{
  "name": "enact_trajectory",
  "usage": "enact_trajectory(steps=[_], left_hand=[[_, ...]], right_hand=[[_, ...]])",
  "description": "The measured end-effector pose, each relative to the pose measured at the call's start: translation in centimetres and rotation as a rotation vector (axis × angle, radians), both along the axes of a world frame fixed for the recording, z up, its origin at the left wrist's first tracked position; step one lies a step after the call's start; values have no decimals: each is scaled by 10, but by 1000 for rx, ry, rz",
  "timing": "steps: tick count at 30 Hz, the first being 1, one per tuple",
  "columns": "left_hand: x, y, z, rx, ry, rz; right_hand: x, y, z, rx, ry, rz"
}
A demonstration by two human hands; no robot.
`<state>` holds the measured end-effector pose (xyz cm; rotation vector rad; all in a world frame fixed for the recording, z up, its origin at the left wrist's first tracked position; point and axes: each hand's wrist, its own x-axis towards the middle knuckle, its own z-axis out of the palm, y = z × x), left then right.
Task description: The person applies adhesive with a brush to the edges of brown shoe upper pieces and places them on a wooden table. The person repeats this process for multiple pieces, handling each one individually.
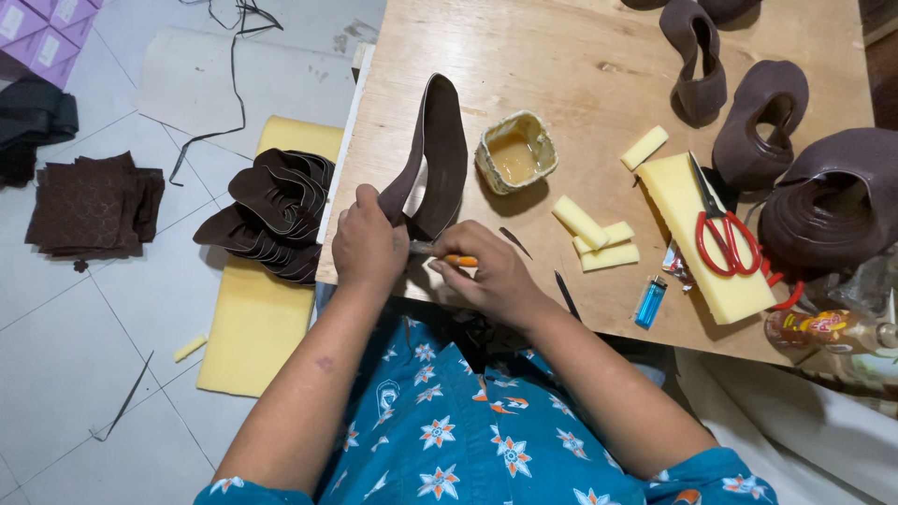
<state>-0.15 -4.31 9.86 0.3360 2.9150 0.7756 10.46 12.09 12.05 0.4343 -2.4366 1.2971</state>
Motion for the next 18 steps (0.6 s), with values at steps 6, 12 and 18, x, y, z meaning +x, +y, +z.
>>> enact_trajectory(steps=[6,12,18], left_hand=[[0,1,-8,-12,-21,11],[8,-2,-26,129,47,38],[6,-3,-28,235,128,51]], right_hand=[[4,-1,-4,115,-56,74],[3,11,-15,-534,-297,-44],[2,12,-9,-298,-123,-99]])
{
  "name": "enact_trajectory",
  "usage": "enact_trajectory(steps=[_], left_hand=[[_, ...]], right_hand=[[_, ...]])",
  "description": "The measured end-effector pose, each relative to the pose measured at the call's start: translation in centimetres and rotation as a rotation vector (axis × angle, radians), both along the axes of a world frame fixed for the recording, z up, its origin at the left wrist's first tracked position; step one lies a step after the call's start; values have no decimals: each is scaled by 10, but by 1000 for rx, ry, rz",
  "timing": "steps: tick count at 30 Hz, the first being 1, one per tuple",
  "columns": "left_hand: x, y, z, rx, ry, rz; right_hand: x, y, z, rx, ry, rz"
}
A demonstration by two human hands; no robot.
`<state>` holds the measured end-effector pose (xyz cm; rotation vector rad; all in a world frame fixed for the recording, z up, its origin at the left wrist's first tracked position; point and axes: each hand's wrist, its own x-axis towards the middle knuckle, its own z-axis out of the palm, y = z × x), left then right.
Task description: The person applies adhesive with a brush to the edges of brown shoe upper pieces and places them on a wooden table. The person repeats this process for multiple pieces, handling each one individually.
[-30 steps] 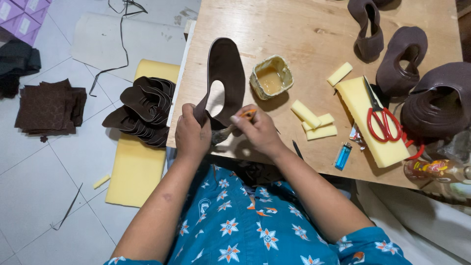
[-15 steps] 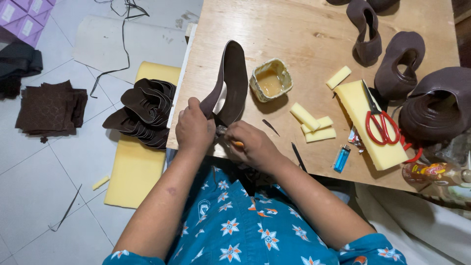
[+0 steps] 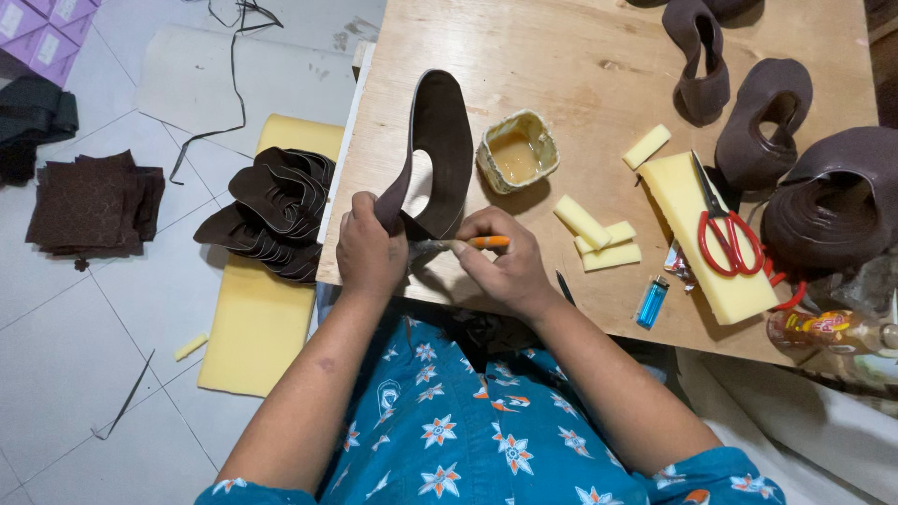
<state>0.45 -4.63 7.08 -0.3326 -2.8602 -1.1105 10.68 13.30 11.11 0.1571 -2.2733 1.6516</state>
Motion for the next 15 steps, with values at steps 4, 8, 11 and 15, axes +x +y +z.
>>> enact_trajectory(steps=[4,8,11,15], left_hand=[[2,2,3,7,69,-46],[7,0,0,118,83,-21],[10,-2,-6,282,35,7],[10,-5,-15,436,52,12]], right_hand=[[-6,-13,1,370,120,6],[-13,-16,-12,372,81,-70],[-14,-14,-28,202,-50,-150],[-18,-19,-47,-67,-254,-192]])
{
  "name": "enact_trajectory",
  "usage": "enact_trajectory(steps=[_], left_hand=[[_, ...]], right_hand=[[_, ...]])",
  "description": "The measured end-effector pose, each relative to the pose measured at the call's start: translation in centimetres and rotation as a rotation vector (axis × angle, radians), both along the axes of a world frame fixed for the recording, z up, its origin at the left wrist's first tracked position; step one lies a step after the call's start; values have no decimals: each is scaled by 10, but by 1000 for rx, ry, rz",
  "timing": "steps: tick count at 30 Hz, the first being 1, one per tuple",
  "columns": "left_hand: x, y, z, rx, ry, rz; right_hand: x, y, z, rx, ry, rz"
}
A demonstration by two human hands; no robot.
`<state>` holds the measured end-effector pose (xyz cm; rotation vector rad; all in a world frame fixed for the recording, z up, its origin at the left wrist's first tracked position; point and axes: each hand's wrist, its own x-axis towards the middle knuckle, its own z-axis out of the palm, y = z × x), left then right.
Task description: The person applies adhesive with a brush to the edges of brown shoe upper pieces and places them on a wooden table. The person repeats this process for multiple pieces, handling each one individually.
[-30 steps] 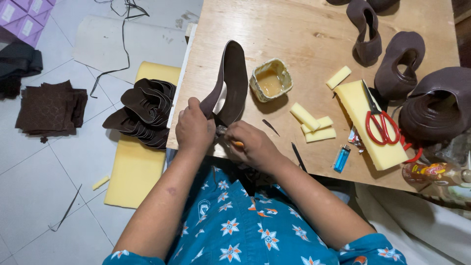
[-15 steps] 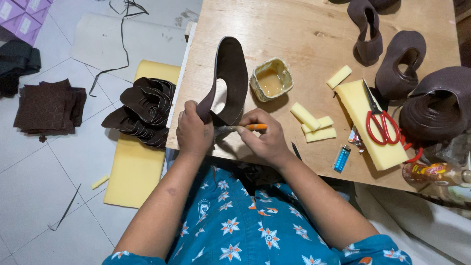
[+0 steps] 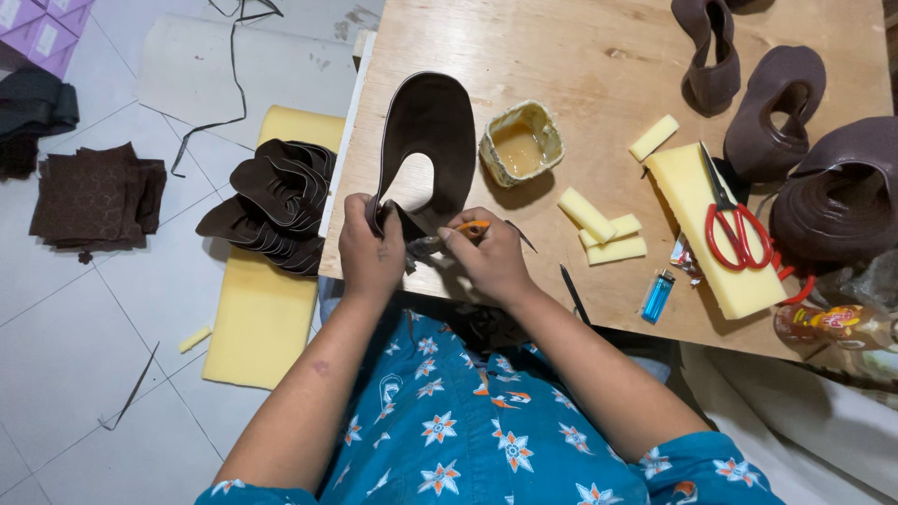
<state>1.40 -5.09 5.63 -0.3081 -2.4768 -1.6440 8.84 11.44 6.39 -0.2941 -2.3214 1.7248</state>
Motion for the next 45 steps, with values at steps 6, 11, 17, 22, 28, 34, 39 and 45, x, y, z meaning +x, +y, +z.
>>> enact_trajectory(steps=[6,11,17,22,28,34,39,45], left_hand=[[2,-6,-13,96,-26,-26],[10,6,-27,521,-260,-65],[14,10,-20,573,-322,-56],[12,5,-7,480,-663,27],[10,-2,-15,749,-733,-29],[5,-11,-31,985,-753,-145],[0,-21,-37,1116,-825,-228],[-6,-29,-38,1204,-858,-279]], right_hand=[[1,-5,2,-319,-67,-12],[8,8,18,345,244,-60],[1,4,10,48,72,-61],[-12,-2,2,-385,-51,-113],[-14,-11,9,-22,1,-104],[-16,-23,16,-104,-51,-51],[-14,-24,15,-125,39,55],[-12,-23,14,-233,-28,157]])
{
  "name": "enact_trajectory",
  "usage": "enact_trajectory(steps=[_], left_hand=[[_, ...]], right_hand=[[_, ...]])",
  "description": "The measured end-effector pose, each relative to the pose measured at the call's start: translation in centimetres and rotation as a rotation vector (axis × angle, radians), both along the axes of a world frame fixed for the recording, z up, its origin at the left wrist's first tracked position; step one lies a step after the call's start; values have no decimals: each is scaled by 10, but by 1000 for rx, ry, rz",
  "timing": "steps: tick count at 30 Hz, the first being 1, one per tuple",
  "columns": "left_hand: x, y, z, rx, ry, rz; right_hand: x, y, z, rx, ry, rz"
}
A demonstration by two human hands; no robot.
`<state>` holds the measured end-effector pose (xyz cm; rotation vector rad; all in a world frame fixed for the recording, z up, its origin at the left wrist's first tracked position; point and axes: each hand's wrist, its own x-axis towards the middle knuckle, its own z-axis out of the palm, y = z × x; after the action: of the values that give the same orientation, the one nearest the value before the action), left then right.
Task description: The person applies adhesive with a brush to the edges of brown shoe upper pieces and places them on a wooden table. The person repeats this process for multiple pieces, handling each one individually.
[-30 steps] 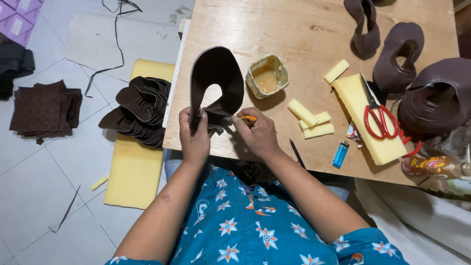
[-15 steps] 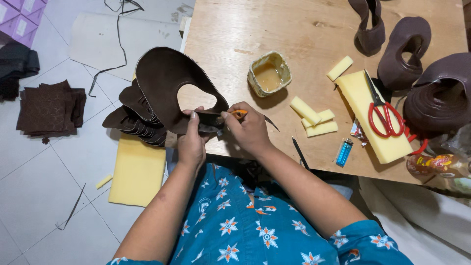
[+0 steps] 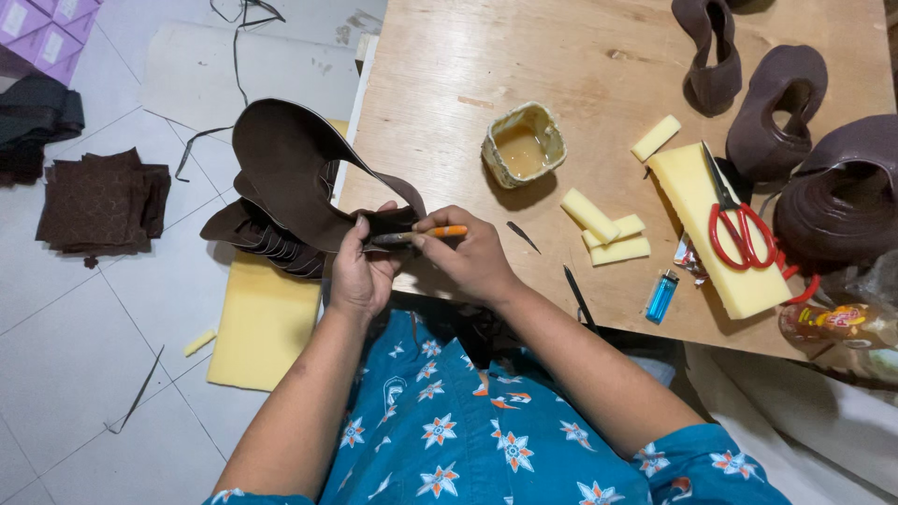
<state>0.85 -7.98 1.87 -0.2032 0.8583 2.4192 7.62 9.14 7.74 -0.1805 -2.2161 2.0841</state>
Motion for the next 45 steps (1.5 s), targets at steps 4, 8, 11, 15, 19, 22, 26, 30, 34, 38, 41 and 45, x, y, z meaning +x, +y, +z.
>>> enact_trajectory(steps=[4,8,11,15,19,22,26,30,34,38,41,45], left_hand=[[-1,-3,3,54,4,-45],[-2,-4,5,66,-17,-50],[-2,-4,4,19,-11,-51],[-2,0,0,-51,48,3],[-2,5,2,-111,37,-29],[-3,8,5,-255,10,-50],[-3,13,7,-327,16,-46],[-3,13,7,-366,60,-67],[-4,13,11,-419,60,-84],[-3,15,17,-882,88,-191],[3,17,18,-988,395,-111],[3,22,12,-930,581,16]], right_hand=[[1,-1,-1,-10,32,48],[-2,3,-2,-38,-24,92],[-5,8,1,11,30,138],[-5,14,11,64,-32,153],[-1,20,24,256,-11,75],[0,16,27,355,112,14],[1,6,19,425,286,6],[-1,4,8,314,186,20],[-2,2,3,96,111,8],[2,9,7,137,125,64],[-4,26,17,343,24,120],[-2,40,28,332,-35,64]])
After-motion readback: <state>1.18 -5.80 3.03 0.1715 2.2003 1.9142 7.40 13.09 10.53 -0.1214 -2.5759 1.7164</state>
